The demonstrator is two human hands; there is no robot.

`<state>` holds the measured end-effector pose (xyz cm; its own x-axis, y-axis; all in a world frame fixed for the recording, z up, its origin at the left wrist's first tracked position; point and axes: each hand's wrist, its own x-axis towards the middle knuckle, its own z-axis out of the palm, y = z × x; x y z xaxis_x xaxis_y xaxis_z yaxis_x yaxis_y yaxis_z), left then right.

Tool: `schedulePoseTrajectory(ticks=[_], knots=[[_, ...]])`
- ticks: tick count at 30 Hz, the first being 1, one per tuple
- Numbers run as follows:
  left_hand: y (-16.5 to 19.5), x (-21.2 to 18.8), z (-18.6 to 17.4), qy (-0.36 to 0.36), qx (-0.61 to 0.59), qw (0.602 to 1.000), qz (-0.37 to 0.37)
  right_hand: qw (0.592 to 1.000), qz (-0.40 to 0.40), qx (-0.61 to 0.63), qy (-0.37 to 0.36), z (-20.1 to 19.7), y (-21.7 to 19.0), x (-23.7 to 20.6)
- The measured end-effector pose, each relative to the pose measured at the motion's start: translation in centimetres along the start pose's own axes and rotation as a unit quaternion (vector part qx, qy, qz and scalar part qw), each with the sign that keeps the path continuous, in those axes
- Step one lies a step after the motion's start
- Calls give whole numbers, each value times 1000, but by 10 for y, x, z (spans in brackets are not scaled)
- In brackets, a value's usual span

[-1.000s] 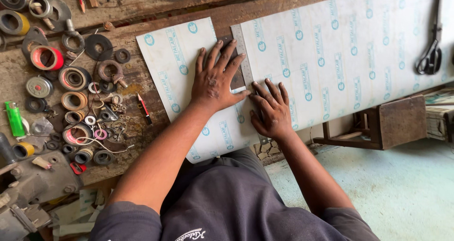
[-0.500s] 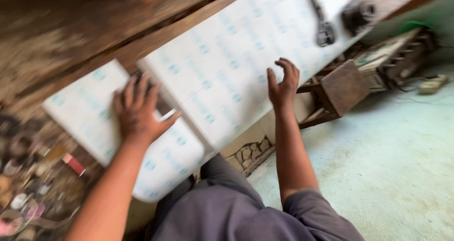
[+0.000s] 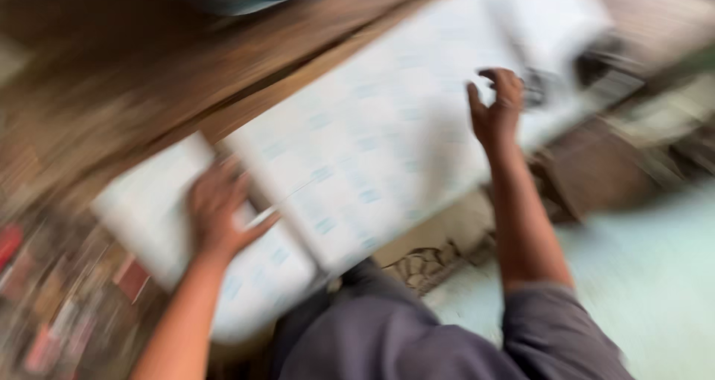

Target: The person reaches into an electric motor housing on the workbench and removes a component, then lays a long white adhesive-backed sheet on the bench. They hold a steel ruler against the sheet and draw marking lines along it with a pencil, repositioning the ruler repeatedly to mark several sections of the sheet.

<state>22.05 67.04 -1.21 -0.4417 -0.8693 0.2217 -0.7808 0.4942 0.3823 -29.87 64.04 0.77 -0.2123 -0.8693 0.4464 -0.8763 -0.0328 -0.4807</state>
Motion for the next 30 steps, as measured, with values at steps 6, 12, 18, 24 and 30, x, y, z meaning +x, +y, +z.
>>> schedulePoseTrajectory(ticks=[6,12,18,24,30], knots=[[-14,-20,-2,-76,9,995,-69,922,-176,249,-238,93,-223,-30],[-21,-32,6,40,141,989,-24,782,-401,267,-395,152,-422,-80],[-25,-27,5,-58,-5,996,-68,712,-380,23,-590,244,-539,-161],[-24,-26,-6,-120,-10,992,-46,789,-243,84,-559,253,-513,-169],[-19,-25,4,-101,0,994,-53,772,326,475,-269,99,-351,-133]])
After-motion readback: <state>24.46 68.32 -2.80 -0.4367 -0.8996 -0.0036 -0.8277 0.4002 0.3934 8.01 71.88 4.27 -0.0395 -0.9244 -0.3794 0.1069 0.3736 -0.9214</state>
